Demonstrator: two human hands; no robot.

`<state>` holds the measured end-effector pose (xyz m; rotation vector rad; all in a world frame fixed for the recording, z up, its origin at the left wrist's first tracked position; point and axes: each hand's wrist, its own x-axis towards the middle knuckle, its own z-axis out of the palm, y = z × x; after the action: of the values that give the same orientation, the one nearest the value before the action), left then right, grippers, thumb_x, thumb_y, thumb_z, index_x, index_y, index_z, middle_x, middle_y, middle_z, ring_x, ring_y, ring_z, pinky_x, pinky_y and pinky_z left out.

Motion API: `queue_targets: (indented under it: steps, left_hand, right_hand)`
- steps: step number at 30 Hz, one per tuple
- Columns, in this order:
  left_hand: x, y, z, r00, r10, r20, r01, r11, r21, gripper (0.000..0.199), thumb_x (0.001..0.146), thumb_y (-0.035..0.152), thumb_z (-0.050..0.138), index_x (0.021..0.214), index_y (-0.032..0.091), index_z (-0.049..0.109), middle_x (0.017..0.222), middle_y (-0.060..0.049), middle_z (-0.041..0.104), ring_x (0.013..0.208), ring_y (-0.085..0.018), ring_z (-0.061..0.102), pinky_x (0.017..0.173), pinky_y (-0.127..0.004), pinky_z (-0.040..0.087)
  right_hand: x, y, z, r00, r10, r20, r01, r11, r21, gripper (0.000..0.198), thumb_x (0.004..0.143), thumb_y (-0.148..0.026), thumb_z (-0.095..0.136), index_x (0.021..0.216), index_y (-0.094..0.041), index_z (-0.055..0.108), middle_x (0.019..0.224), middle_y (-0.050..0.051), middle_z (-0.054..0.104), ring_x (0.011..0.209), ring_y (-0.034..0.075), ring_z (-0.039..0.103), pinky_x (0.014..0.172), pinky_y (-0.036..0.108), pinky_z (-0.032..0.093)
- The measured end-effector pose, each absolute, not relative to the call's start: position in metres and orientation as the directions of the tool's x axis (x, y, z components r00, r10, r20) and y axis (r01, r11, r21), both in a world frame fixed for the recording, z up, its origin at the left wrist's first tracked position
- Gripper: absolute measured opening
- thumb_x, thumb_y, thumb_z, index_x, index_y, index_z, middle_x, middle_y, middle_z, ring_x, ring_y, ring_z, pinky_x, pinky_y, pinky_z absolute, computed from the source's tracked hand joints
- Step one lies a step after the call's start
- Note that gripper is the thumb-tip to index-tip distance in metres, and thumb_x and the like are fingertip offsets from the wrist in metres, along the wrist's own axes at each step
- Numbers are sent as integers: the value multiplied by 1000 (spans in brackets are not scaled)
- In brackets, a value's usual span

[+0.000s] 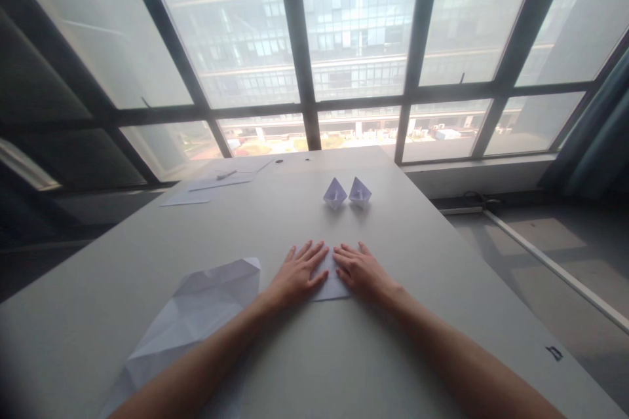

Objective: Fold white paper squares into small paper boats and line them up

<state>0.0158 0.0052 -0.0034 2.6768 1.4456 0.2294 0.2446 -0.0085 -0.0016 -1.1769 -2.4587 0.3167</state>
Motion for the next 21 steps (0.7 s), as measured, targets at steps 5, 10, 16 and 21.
queue_targets:
  steps: [5, 10, 16, 21]
  left_hand:
    - [16, 4, -2, 536, 841, 80, 827, -542, 152, 61, 98, 57, 35, 153, 32, 31, 161, 0, 26, 149, -29, 19, 118, -57, 13]
    - [16, 4, -2, 539, 839, 80, 827, -545, 141, 61, 97, 58, 35, 152, 32, 32, 161, 0, 26, 149, -29, 19, 118, -58, 14]
    - [17, 4, -1, 537, 840, 73, 829, -542, 141, 61, 98, 57, 35, 153, 31, 31, 161, -1, 25, 149, -28, 18, 119, -57, 13]
    - [16, 3, 1, 541, 839, 56, 827, -543, 144, 62, 98, 57, 34, 154, 30, 29, 161, -1, 24, 150, -28, 17, 119, -56, 12]
  right_hand:
    - [246, -9, -1, -553, 788, 272, 714, 616, -333, 40, 96, -24, 46, 134, -29, 56, 144, 7, 53, 138, 26, 43, 115, 60, 21]
    - [250, -5, -7, -544, 778, 315, 694, 628, -353, 44, 91, -11, 45, 128, -28, 62, 140, 5, 58, 137, 24, 45, 116, 56, 24]
    - [248, -1, -13, -568, 745, 349, 628, 667, -402, 41, 91, -14, 48, 126, -28, 63, 140, 5, 58, 136, 22, 46, 114, 49, 32]
    - [246, -2, -11, -593, 734, 331, 603, 677, -421, 37, 93, -17, 50, 126, -28, 62, 139, 5, 59, 135, 24, 47, 113, 51, 32]
